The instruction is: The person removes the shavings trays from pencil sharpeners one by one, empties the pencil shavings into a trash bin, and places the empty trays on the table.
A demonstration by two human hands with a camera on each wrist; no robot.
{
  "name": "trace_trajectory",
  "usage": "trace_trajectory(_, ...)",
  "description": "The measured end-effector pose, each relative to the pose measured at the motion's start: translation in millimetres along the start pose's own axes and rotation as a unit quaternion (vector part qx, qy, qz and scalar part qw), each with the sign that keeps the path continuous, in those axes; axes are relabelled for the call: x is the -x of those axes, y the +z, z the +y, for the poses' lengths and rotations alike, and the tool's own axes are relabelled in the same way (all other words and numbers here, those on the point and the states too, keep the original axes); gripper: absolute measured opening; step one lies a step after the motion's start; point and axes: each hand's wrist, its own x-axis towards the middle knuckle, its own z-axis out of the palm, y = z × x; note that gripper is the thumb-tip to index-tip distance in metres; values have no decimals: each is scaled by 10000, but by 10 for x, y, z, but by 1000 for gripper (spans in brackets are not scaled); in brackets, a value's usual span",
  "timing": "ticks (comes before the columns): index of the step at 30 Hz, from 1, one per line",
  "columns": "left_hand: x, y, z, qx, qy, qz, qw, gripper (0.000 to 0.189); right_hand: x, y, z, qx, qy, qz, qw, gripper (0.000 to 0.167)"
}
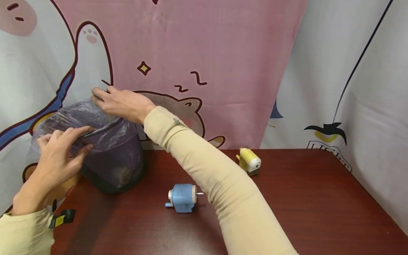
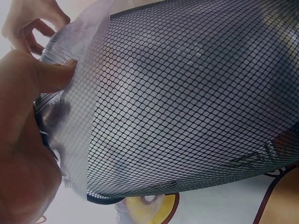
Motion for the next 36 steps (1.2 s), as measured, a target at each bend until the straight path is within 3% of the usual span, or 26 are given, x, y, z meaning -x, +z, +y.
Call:
trace_trajectory(16, -10, 12, 3, 12, -7, -24, 10000, 45, 51, 15, 71, 378, -807, 570, 9944, 59)
trace_trajectory(24, -6, -9, 6, 16, -29, -6, 10000, 46, 72, 21, 90, 178, -337, 568, 9977, 56)
trace_trajectory(29, -4, 4, 13, 34, -39, 14, 10000, 44, 71, 28, 80, -576, 113, 466, 9972, 53)
trace_trajectory(36, 9, 10, 20, 3, -85, 9, 10000, 43, 110, 80, 77, -1601, 479, 604, 9841, 56)
